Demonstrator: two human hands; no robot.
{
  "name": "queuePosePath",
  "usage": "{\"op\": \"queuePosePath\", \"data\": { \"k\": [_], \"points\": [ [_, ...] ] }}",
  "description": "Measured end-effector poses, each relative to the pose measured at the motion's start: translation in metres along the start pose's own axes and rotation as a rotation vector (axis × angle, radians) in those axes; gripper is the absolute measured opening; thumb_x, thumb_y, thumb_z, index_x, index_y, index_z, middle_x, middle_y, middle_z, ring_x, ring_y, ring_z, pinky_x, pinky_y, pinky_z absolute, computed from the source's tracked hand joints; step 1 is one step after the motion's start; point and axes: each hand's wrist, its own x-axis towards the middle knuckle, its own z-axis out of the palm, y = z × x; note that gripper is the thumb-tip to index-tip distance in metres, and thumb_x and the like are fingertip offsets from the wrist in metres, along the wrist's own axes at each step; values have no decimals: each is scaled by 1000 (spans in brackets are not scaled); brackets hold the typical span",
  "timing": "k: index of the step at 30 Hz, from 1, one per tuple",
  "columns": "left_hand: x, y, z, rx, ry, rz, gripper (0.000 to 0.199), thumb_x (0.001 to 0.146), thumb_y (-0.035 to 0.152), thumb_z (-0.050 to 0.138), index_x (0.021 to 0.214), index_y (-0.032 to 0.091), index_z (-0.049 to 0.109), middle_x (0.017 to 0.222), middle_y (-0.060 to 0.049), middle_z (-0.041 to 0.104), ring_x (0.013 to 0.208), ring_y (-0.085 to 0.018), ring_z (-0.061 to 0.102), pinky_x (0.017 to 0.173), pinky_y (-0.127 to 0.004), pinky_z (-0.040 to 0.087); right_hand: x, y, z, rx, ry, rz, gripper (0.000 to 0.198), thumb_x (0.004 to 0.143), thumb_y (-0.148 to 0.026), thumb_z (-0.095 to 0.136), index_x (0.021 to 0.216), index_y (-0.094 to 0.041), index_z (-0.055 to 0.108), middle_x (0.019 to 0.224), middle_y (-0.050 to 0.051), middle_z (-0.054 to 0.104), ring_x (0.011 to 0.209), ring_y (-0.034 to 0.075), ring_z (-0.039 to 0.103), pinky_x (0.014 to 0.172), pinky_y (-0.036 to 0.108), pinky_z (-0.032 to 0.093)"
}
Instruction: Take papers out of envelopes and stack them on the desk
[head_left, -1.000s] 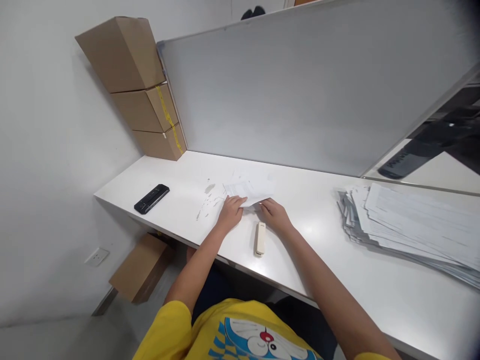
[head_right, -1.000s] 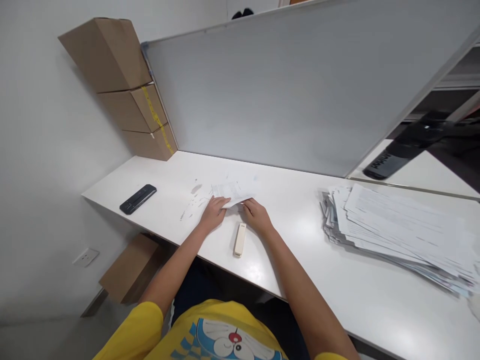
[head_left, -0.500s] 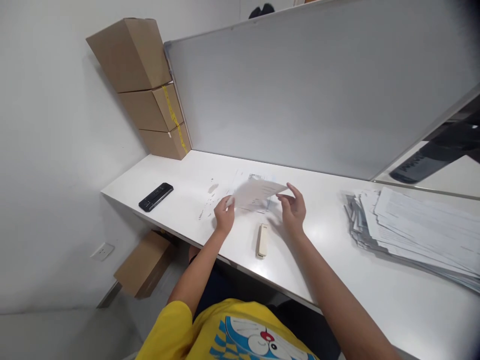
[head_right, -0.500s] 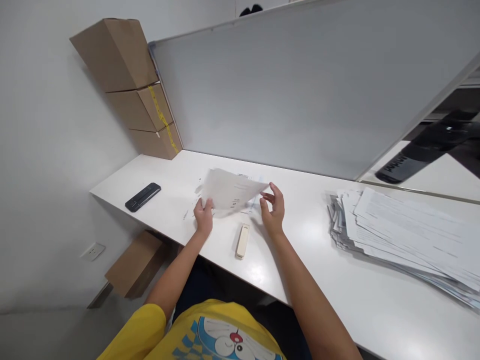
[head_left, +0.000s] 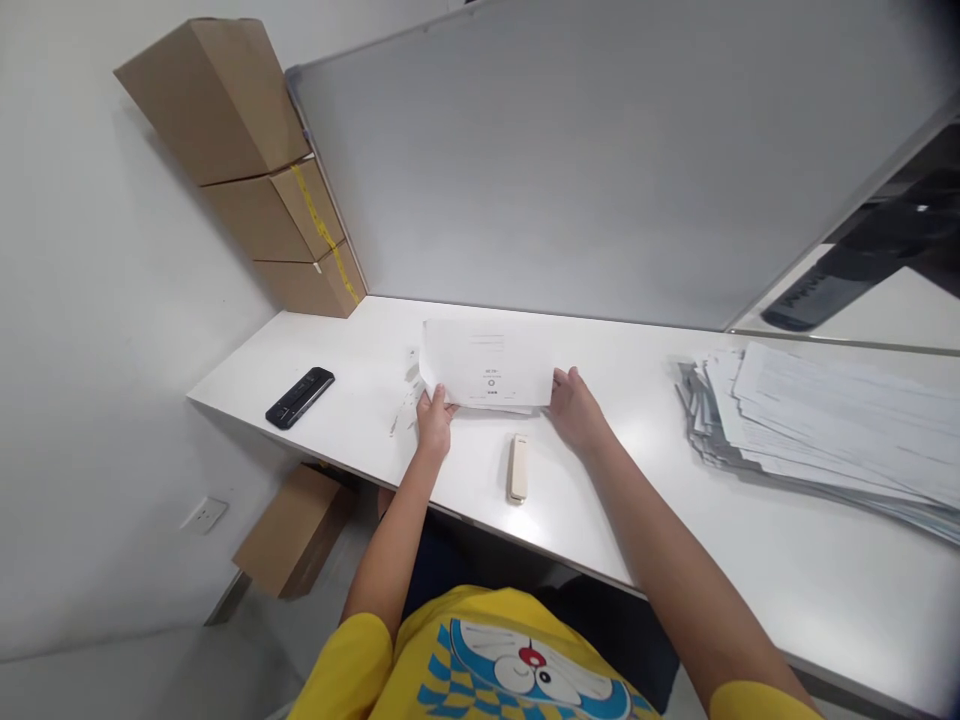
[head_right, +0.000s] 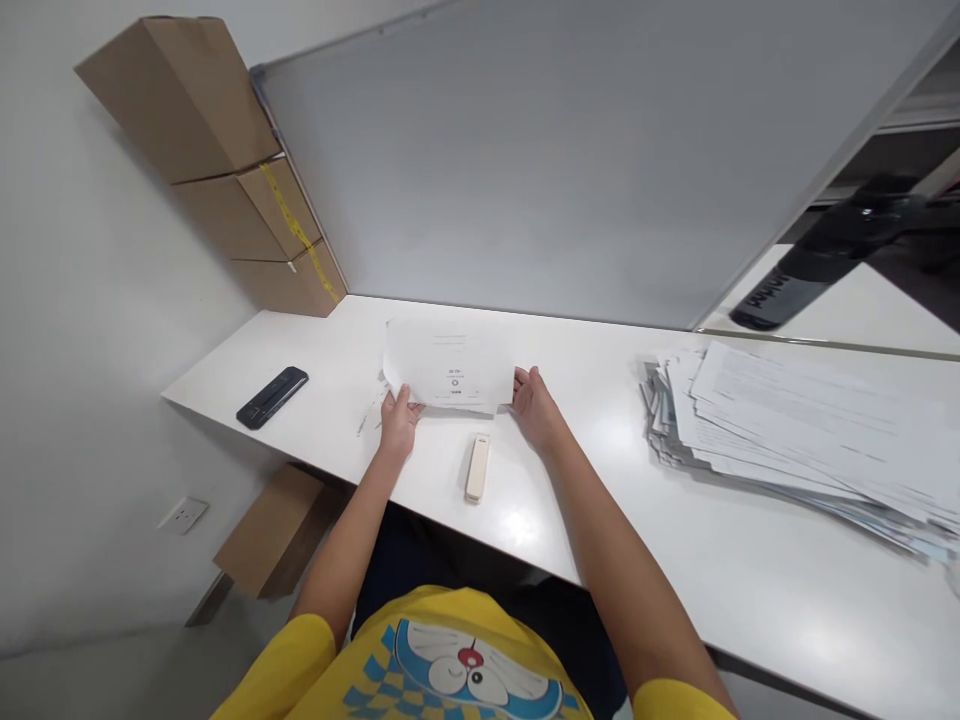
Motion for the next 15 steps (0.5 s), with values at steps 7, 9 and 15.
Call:
{"op": "queuePosePath", "data": {
  "k": [7,9,15],
  "points": [
    [-8,-5,11,271,-75,128,40,92,26,58,131,20,50,130,-10,64,123,-22,61,104,-36,50,4,2,-10,-49,177,-88,45,79,-61,63,105,-24,66,107,6,72,105,27,65,95,43,50],
    [-9,-4,10,356,-30,177,43,92,22,54,134,22,45,137,-10,60,129,-20,56,107,-33,47,3,1,-12,-46,209,-112,42,77,-58,65,101,-24,66,104,5,72,106,27,64,94,42,50],
    [-6,-8,5,518,14,222,42,93,16,43,134,24,42,140,-9,56,133,-17,52,108,-29,44,-4,-5,-9,-23,203,-109,31,72,-43,71,100,-29,67,104,2,72,103,26,64,94,41,49]
  ]
}}
